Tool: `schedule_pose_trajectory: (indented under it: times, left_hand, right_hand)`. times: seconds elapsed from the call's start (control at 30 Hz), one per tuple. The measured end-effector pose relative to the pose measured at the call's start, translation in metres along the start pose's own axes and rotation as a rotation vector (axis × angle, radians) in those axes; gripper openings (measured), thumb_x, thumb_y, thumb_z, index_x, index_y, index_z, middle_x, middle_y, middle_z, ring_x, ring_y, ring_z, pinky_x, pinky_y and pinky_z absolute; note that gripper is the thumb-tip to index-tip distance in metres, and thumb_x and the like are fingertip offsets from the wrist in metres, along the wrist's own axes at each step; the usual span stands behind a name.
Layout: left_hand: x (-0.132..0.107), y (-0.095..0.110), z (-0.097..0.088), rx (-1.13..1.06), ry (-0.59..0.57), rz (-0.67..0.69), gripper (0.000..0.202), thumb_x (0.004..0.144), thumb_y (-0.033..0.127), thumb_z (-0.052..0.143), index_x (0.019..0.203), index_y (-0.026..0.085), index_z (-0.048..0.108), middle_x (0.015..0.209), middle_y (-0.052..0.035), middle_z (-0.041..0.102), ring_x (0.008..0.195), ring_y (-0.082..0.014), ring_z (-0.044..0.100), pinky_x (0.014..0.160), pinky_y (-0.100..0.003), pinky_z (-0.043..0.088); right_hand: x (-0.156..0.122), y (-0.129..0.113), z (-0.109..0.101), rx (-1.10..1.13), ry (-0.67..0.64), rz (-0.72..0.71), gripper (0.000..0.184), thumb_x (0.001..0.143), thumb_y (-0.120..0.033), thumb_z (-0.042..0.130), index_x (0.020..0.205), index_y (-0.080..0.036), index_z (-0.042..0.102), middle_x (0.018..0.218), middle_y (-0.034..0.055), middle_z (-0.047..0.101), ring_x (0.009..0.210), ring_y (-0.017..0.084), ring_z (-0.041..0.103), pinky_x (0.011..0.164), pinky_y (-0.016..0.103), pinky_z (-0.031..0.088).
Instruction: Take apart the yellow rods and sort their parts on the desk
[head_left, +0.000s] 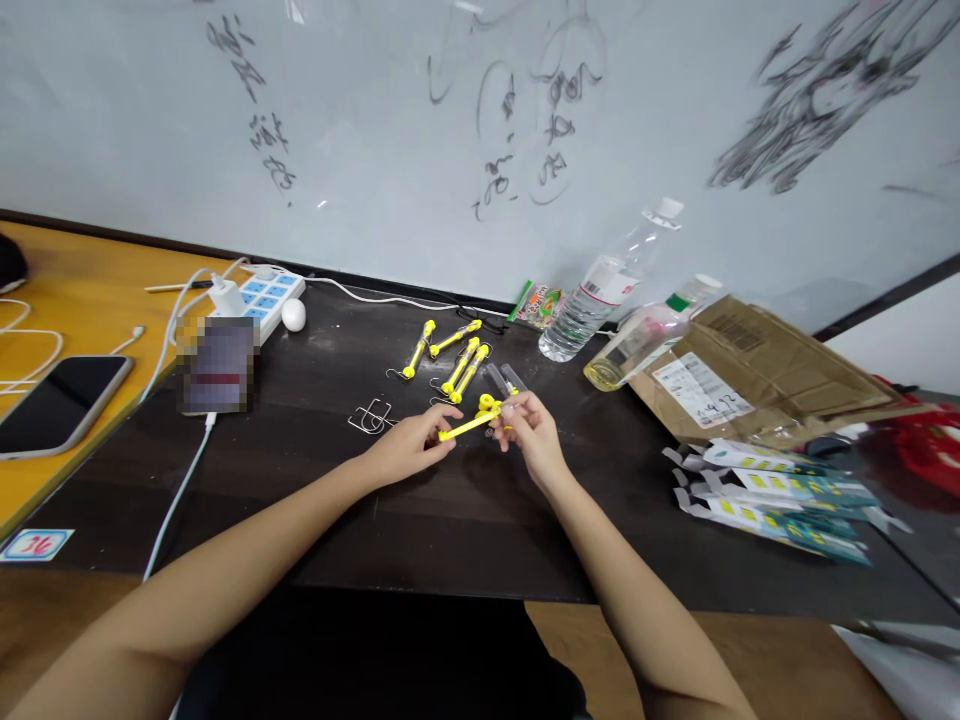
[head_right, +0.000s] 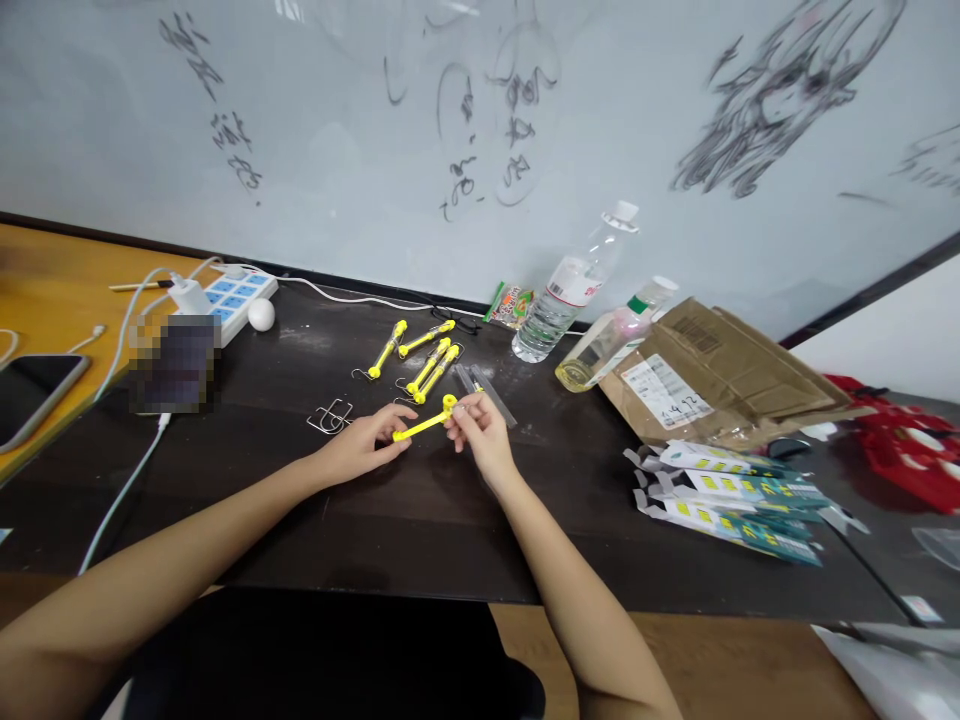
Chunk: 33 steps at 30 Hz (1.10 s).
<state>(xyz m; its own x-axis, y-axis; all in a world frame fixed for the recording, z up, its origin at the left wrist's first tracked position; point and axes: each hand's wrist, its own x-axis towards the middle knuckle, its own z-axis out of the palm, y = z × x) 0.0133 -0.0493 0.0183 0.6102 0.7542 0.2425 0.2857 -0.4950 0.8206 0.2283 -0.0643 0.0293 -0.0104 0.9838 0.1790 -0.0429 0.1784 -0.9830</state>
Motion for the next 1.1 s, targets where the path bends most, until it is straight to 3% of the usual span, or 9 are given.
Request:
schedule_pose_trajectory:
  times: [0.13,0.3,0.4,0.57,0.63,0.7,0.77,0.87,1.1]
  left_hand:
    - [0.004,-0.002,0.002,-0.243,0.106,-0.045,0.037,0.081,0.029,0.060,0.114,0.020,0.049,0.091,-0.0016,0.061,0.066,-0.0103,0.060,0.068,-0.026,0.050]
    - [0.009,-0.002,-0.006,-0.461,0.334,-0.077,0.040,0.078,0.031,0.065,0.110,0.017,0.046,0.088,-0.0043,0.067,0.070,-0.0129,0.064,0.071,-0.028,0.051]
    - [0.008,-0.001,-0.010,-0.349,0.408,-0.035,0.034,0.082,0.033,0.061,0.109,0.018,0.048,0.094,-0.0070,0.069,0.087,-0.0174,0.065,0.083,-0.032,0.049]
    - [0.004,0.002,-0.010,-0.014,0.371,0.004,0.027,0.087,0.034,0.055,0.111,0.021,0.051,0.103,-0.0051,0.067,0.103,-0.0196,0.061,0.094,-0.037,0.042]
    - [0.003,0.003,-0.010,0.130,0.501,0.028,0.033,0.083,0.035,0.060,0.112,0.021,0.051,0.115,-0.0075,0.060,0.112,-0.0218,0.054,0.095,-0.038,0.041]
    - [0.003,0.003,-0.011,0.211,0.644,0.002,0.031,0.081,0.038,0.062,0.105,0.020,0.053,0.112,-0.0083,0.058,0.106,-0.0218,0.054,0.089,-0.037,0.043]
    - [0.003,0.002,-0.011,0.147,0.601,-0.074,0.025,0.085,0.043,0.054,0.091,0.018,0.055,0.089,-0.0042,0.061,0.081,-0.0171,0.058,0.074,-0.030,0.046]
    - [0.003,0.001,-0.009,-0.057,0.330,-0.173,0.037,0.090,0.049,0.042,0.080,0.017,0.057,0.065,0.0009,0.058,0.055,-0.0115,0.054,0.058,-0.024,0.044]
    - [0.009,-0.006,-0.004,-0.371,0.248,-0.164,0.040,0.085,0.053,0.050,0.092,0.015,0.059,0.076,-0.0022,0.062,0.068,-0.0136,0.060,0.062,-0.025,0.048]
  right_hand:
    - [0.001,-0.003,-0.003,0.108,0.028,0.063,0.027,0.074,-0.036,0.067,0.080,-0.020,0.046,0.060,-0.0036,0.062,0.046,0.009,0.055,0.036,0.018,0.045]
    - [-0.003,-0.001,0.001,0.100,-0.079,0.104,0.024,0.073,-0.029,0.065,0.077,-0.021,0.043,0.059,-0.0051,0.060,0.042,0.008,0.052,0.034,0.017,0.045]
    - [-0.007,0.001,0.007,0.094,-0.209,0.162,0.022,0.075,-0.026,0.062,0.090,-0.021,0.046,0.059,-0.0073,0.058,0.040,0.006,0.049,0.033,0.017,0.045]
    - [-0.013,0.004,0.016,0.022,-0.497,0.304,0.035,0.078,-0.030,0.062,0.107,-0.020,0.046,0.061,-0.0062,0.059,0.039,0.006,0.050,0.034,0.017,0.045]
    - [-0.013,0.005,0.019,0.038,-0.482,0.304,0.036,0.079,-0.034,0.062,0.108,-0.020,0.045,0.064,-0.0052,0.059,0.040,0.007,0.051,0.034,0.017,0.045]
    - [-0.013,0.007,0.020,0.058,-0.407,0.275,0.036,0.081,-0.038,0.060,0.109,-0.021,0.044,0.065,-0.0051,0.059,0.041,0.007,0.051,0.033,0.017,0.044]
    - [-0.012,0.010,0.021,0.042,-0.339,0.218,0.037,0.081,-0.041,0.059,0.108,-0.022,0.043,0.065,-0.0059,0.057,0.040,0.007,0.049,0.032,0.017,0.042]
    - [-0.015,0.014,0.024,-0.079,-0.311,0.114,0.036,0.082,-0.039,0.058,0.109,-0.022,0.042,0.065,-0.0065,0.054,0.040,0.007,0.046,0.033,0.017,0.038]
    - [-0.029,0.013,0.032,-0.502,-0.441,-0.144,0.030,0.084,-0.029,0.056,0.112,-0.023,0.048,0.072,-0.0036,0.055,0.056,0.009,0.047,0.055,0.022,0.040]
